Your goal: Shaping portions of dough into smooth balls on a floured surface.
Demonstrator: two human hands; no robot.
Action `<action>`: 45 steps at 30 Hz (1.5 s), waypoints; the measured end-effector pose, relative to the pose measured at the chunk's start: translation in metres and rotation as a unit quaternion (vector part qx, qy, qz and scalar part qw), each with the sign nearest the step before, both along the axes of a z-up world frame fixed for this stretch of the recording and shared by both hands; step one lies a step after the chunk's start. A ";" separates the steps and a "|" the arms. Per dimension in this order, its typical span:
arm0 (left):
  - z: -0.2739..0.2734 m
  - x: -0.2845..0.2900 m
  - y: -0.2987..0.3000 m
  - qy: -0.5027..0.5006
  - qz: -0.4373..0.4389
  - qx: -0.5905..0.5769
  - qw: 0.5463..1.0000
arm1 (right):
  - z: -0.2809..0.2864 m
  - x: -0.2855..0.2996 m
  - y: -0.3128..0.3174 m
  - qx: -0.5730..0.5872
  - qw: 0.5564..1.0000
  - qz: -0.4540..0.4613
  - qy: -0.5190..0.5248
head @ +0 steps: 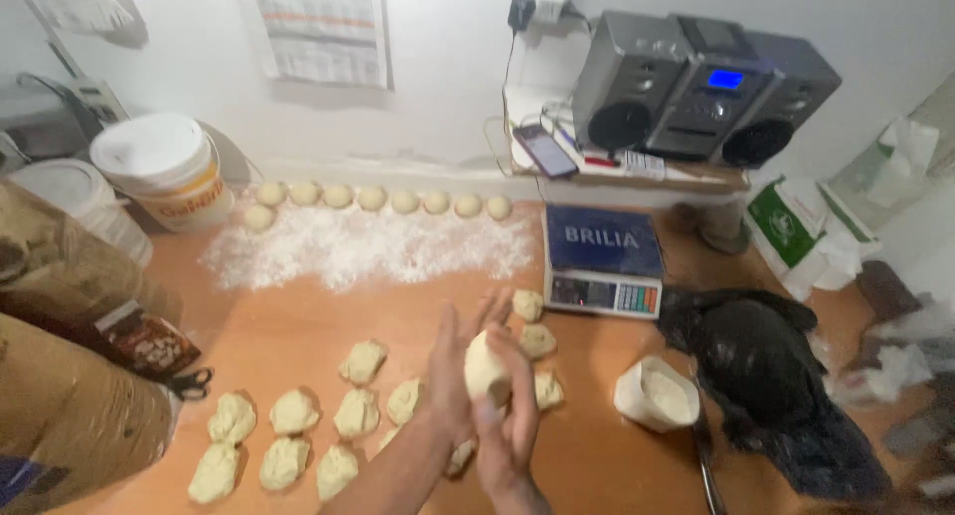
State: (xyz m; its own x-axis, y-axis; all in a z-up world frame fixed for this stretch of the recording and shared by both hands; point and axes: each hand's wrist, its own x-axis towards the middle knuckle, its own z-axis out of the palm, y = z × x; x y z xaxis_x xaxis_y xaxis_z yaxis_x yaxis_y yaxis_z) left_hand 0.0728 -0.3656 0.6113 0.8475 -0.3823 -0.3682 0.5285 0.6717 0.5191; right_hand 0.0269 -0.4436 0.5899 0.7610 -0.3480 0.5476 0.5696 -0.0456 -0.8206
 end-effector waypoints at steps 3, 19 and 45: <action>0.029 -0.009 0.005 -0.092 0.037 0.002 0.995 | 0.005 -0.009 -0.013 -0.017 0.987 0.147 0.054; 0.031 -0.027 0.032 -0.124 -0.024 -0.105 0.986 | 0.026 -0.017 0.019 -0.144 0.984 0.033 -0.103; -0.006 -0.039 0.119 -0.124 -0.053 -0.194 0.972 | 0.013 -0.037 0.117 -0.190 0.977 -0.056 -0.084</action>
State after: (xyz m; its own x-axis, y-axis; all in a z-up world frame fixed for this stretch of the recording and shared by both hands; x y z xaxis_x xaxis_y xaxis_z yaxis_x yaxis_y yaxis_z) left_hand 0.0340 -0.2469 0.6056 0.8402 -0.5414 0.0320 0.4960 0.7908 0.3586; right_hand -0.0105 -0.3265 0.6033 0.6181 -0.1709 0.7673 0.6693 -0.3976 -0.6277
